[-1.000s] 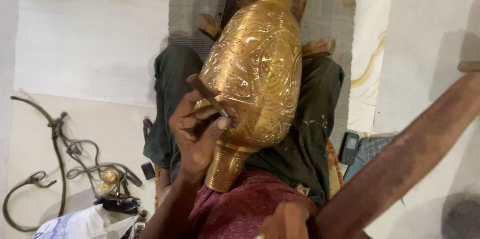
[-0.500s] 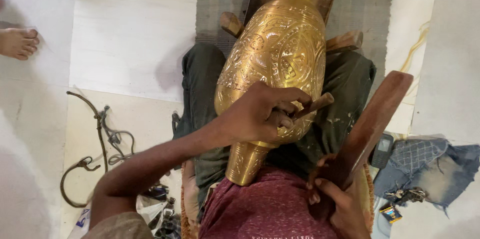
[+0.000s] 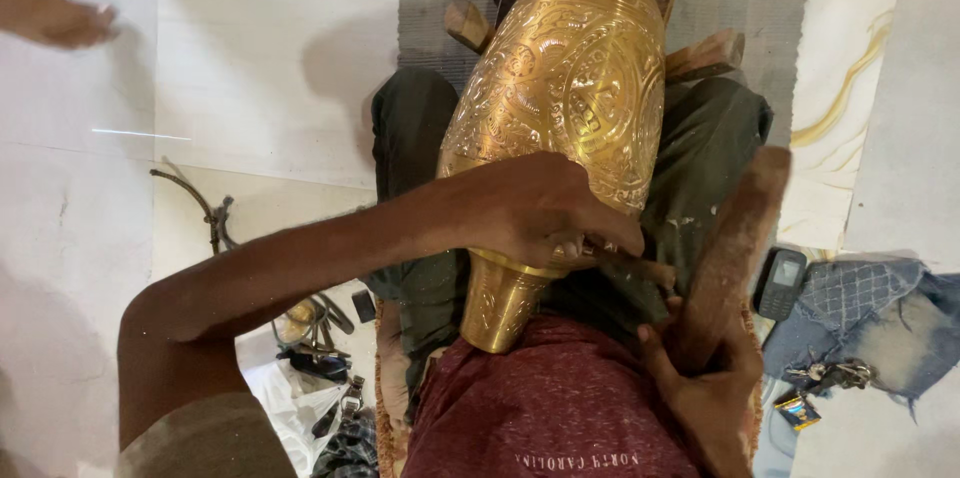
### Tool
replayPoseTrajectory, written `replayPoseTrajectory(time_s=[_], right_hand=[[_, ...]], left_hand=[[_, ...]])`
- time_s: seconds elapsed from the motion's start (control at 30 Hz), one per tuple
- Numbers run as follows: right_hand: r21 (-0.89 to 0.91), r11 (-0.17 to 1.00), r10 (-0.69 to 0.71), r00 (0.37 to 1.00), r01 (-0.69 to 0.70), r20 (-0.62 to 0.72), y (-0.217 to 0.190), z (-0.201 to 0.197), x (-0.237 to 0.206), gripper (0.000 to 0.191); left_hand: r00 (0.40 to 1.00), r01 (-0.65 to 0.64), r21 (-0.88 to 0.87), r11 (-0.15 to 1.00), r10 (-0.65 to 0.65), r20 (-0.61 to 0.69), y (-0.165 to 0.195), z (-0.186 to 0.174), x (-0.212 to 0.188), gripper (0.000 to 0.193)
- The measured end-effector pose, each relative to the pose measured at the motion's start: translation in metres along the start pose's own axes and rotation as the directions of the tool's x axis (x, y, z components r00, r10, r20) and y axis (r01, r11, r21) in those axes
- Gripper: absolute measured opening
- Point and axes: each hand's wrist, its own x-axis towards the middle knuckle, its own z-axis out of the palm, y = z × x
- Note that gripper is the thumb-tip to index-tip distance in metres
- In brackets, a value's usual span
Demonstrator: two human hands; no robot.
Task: The person sits on the floor and uses a hammer and chisel to engrave intricate patterns into a large brass vessel. They repeatedly strike the chisel with the hammer to create detailed designs on the curved surface of the object.
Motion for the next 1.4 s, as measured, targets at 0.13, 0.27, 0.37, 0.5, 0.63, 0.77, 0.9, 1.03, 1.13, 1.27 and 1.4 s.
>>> replayPoseTrajectory(time_s=[0.13,0.27,0.37,0.5,0.63,0.77,0.9,1.03,1.13,1.27,1.4], right_hand=[[-0.054,0.998,0.021,0.999,-0.020,0.028,-0.004,0.004,-0.001,0.036],[-0.092,0.994,0.064,0.998,-0.065,-0.019,0.001,0.006,-0.010,0.038],[0.020,1.000,0.021,0.993,-0.019,-0.118,0.011,0.004,-0.019,0.027],[-0.117,0.992,0.030,0.988,-0.048,-0.152,0.017,0.002,-0.022,0.026],[0.108,0.994,0.051,0.985,-0.034,-0.164,0.012,0.006,-0.017,0.023],[-0.061,0.995,0.071,0.994,-0.077,-0.082,0.011,0.004,-0.016,0.030],[0.151,0.987,0.086,0.980,-0.059,-0.180,0.021,0.004,-0.022,0.026],[0.126,0.988,0.116,0.970,-0.090,-0.214,0.039,0.012,-0.024,0.031],[0.084,0.995,0.068,0.974,-0.051,-0.215,0.046,0.013,-0.023,0.027],[-0.140,0.990,-0.039,0.976,0.009,-0.213,0.044,0.008,-0.022,0.029],[0.250,0.968,0.036,0.970,0.026,-0.239,0.034,0.014,-0.021,0.030]], left_hand=[[0.991,0.060,0.061,0.996,-0.067,0.118,0.000,-0.005,0.004,0.040],[0.949,0.183,0.083,0.980,-0.198,0.246,0.004,-0.009,0.010,0.051],[0.963,0.155,0.087,0.984,-0.170,0.207,0.007,-0.013,0.008,0.046],[0.991,-0.076,0.089,0.993,0.066,0.114,0.010,-0.012,0.010,0.042],[0.979,0.047,0.095,0.994,-0.065,0.193,0.014,-0.010,0.015,0.044],[0.991,-0.061,0.034,0.998,0.056,0.120,0.014,-0.014,0.015,0.042],[0.974,0.008,0.096,0.995,-0.030,0.226,0.015,-0.012,0.016,0.040],[0.980,-0.005,0.054,0.999,-0.006,0.199,0.014,-0.010,0.017,0.034],[0.983,-0.025,0.025,0.999,0.020,0.180,0.012,-0.010,0.015,0.030],[0.987,-0.079,0.020,0.997,0.075,0.140,0.010,-0.010,0.015,0.042],[0.979,-0.070,0.042,0.997,0.060,0.193,0.008,-0.009,0.016,0.039]])
